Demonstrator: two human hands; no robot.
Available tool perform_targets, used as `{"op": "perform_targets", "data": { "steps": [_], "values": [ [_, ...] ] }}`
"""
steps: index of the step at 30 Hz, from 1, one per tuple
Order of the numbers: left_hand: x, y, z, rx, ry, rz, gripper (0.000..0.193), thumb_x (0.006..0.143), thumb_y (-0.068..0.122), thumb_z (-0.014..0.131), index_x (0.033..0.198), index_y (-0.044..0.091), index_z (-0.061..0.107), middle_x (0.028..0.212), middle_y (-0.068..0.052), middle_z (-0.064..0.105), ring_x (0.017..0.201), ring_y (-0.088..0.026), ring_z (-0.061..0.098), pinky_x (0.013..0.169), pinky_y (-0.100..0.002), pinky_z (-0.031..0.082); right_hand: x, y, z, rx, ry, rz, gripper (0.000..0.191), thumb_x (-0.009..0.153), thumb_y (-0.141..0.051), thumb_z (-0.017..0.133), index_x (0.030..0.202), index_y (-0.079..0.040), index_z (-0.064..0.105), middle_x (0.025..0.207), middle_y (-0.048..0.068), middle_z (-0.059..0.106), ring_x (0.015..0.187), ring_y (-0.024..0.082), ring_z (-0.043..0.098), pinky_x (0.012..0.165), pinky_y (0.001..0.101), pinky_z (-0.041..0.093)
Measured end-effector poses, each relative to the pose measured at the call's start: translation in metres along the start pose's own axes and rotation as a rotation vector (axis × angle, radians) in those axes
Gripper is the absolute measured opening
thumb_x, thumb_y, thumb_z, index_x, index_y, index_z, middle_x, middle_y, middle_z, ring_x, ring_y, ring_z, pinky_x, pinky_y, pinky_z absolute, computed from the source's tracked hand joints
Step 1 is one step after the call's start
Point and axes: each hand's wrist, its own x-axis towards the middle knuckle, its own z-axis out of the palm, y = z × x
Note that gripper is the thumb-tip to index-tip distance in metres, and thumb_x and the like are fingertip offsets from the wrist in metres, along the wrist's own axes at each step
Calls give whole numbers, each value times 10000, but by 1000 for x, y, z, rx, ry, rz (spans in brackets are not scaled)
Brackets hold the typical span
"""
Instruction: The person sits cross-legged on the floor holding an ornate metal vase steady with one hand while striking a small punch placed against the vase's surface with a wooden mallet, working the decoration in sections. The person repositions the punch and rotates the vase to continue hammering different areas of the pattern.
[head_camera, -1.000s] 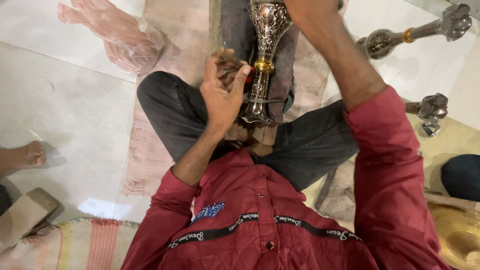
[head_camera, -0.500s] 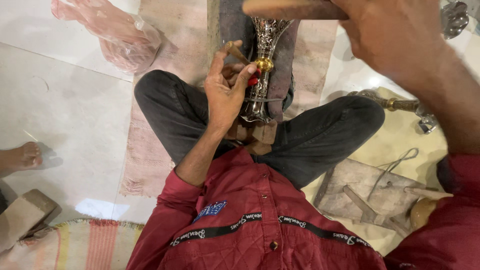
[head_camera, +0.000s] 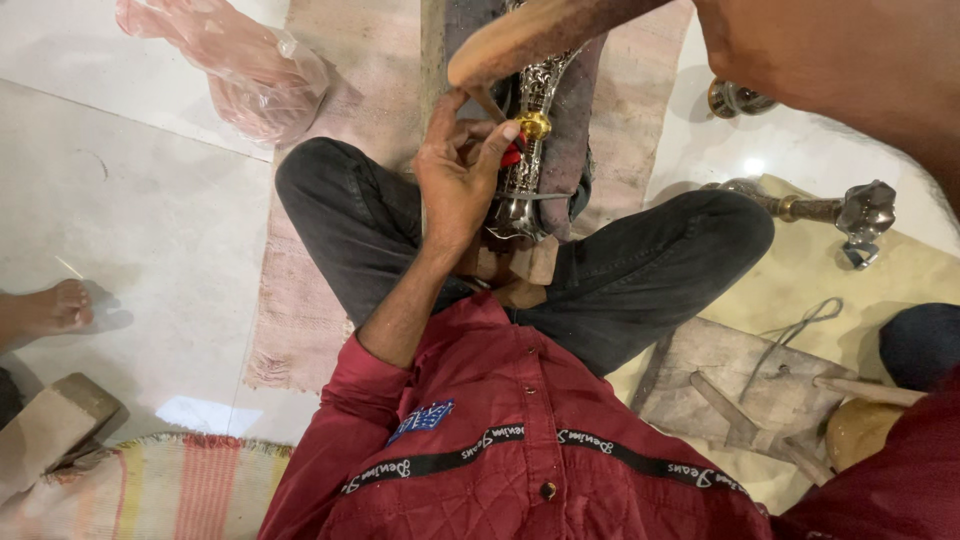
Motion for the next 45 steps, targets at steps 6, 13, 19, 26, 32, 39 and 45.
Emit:
{"op": "perform_targets", "data": {
  "steps": [6,13,19,26,32,39,45],
  "values": [
    [3,-2,0,2,-15,47,570,994,77,773,1478,6,480,1076,-104,786,948,-121,766,828,-292,659,0,-2,-1,-35,2,-27,166,1071,-240,605,1031,-104,692,610,-20,511,448,67,420,481,213,334],
    [7,-2,-3,132,-65,-6,535,979,61,796,1466,65,573,948,-87,827,890,-111,774,801,-289,642,-8,-7,-9,74,-65,57,157,1021,-199,643,1131,-110,712,669,9,581,492,98,499,509,239,392],
    [7,3,-3,66,-102,123,544,1004,74,781,1491,130,548,1047,-77,797,953,-115,774,874,-299,702,-12,-12,-15,199,-158,189,248,978,-164,676,1216,-116,729,719,34,640,530,124,567,532,261,442],
    [11,18,-4,153,-179,64,485,1013,62,763,1455,128,574,987,-70,824,936,-107,786,812,-271,661,-16,-14,-16,453,-150,260,377,874,-79,741,1251,-82,736,785,110,691,564,206,622,523,320,489],
    [10,26,-3,212,-174,94,493,995,64,771,1443,124,574,984,-83,831,925,-113,799,824,-275,652,-22,-10,-9,320,-189,285,133,1008,-119,718,1111,-45,755,738,101,702,485,204,601,467,328,477],
    [14,24,-2,268,-174,88,490,990,79,785,1431,130,578,943,-77,826,863,-116,811,746,-263,665,-26,-7,2,512,-141,360,241,1141,-209,580,1169,-24,732,716,82,673,499,158,582,531,279,456],
    [14,21,-5,330,-195,71,479,982,88,784,1413,112,577,941,-75,822,822,-115,808,655,-268,640,-31,-11,4,543,-185,379,217,1083,-164,623,1137,5,748,742,141,705,471,219,597,461,322,466]
  ]
}}
